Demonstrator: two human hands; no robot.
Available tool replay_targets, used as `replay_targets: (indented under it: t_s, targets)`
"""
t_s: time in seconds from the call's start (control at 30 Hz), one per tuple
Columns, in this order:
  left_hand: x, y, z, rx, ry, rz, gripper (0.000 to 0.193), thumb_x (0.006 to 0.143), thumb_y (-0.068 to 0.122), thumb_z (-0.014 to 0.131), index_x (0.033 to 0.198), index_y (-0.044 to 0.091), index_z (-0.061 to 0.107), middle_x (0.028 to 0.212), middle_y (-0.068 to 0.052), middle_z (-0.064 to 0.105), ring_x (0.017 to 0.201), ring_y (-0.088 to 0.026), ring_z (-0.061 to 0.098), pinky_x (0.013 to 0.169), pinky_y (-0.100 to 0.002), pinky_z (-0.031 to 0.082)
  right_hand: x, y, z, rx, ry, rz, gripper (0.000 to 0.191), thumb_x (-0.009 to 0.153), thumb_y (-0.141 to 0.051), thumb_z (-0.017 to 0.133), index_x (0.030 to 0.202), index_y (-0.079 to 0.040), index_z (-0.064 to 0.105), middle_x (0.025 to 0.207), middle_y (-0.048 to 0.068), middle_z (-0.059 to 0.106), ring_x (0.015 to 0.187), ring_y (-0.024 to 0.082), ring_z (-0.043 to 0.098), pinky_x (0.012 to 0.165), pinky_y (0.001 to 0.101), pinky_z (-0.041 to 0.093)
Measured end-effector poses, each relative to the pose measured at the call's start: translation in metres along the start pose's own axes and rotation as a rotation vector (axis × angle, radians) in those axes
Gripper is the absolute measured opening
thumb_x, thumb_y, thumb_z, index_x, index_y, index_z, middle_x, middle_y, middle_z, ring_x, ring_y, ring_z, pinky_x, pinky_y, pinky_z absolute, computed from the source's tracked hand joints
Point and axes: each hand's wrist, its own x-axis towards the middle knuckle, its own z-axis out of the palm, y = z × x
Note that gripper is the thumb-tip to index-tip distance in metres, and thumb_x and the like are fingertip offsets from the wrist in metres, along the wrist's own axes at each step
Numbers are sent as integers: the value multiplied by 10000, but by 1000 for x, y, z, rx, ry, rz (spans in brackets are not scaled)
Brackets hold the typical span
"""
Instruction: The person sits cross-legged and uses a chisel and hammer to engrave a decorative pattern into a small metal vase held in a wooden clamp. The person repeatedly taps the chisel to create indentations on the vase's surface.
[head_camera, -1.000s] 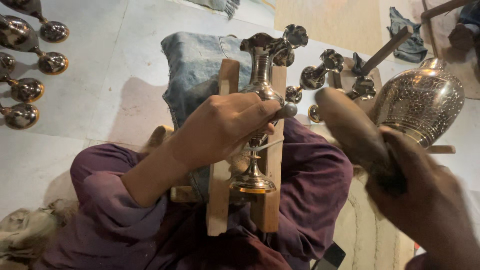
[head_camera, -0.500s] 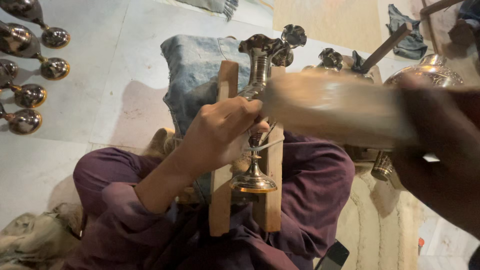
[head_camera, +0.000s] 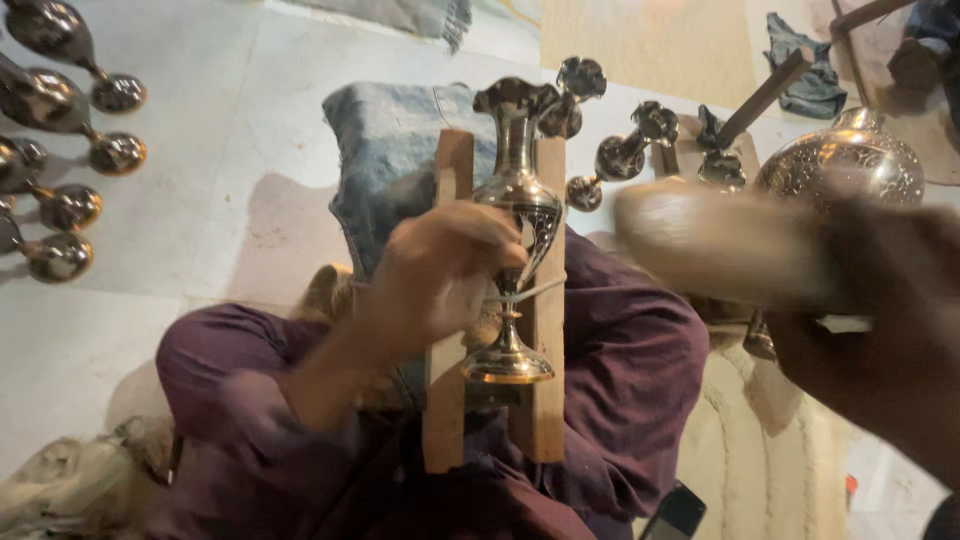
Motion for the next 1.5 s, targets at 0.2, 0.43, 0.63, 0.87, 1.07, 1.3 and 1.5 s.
replay_targets:
  t_s: [0.2, 0.43, 0.63, 0.87, 1.07, 1.3, 1.5]
  targets:
    - [-28, 12, 39, -154, 424, -361, 165, 1056, 65, 690, 1091, 8, 539, 995, -94, 685, 849, -119, 685, 757, -260, 601, 51, 11, -11, -79, 49, -296, 511, 747, -80, 845, 1179, 52, 607, 880, 155, 621, 754, 253, 608, 693, 382, 500]
    - [-41, -1, 51, -152, 546, -390, 252, 1008, 32, 714, 1100, -12, 484, 998, -111, 680, 846, -127, 695, 742, -240, 603, 106, -43, -39, -328, 18, -546, 440, 770, -116, 842, 1128, -8, 611, 846, 116, 608, 736, 232, 604, 681, 372, 496]
    - [-57, -13, 52, -66, 499, -324, 249, 1023, 49, 703, 1046, -10, 462, 1020, -106, 683, 823, -108, 668, 701, -213, 587, 122, -72, -53, -358, 9, -624, 406, 795, -140, 832, 1123, -35, 618, 828, 95, 602, 727, 221, 607, 674, 365, 497]
    - [-46, -4, 51, 207, 479, -137, 248, 1044, 89, 701, 982, 0, 478, 1005, -146, 646, 802, -200, 672, 668, -283, 552, 114, -66, -57, -374, -15, -610, 367, 824, -169, 821, 1118, -66, 626, 807, 70, 595, 716, 207, 610, 665, 358, 497]
    - [-30, 6, 32, 195, 250, -297, 188, 1033, 129, 717, 999, 5, 580, 829, -82, 671, 688, -191, 670, 617, -350, 545, 98, -44, -48, -419, -14, -499, 334, 849, -193, 811, 1113, -93, 633, 789, 48, 588, 706, 196, 613, 658, 351, 498]
    - [0, -6, 10, 186, -46, -6, 257, 1027, 70, 713, 1222, 25, 552, 864, -88, 644, 740, -228, 657, 620, -382, 543, 61, -10, -27, -429, 21, -304, 362, 752, -150, 883, 1014, -118, 635, 758, 52, 591, 707, 209, 618, 663, 359, 499]
    - [23, -13, 1, 244, -234, 149, 253, 1028, 167, 695, 1223, 57, 578, 797, -60, 621, 695, -218, 650, 628, -381, 546, 16, 10, 4, -303, 56, -93, 446, 852, -144, 829, 1219, -9, 613, 890, 144, 656, 768, 247, 686, 714, 363, 564]
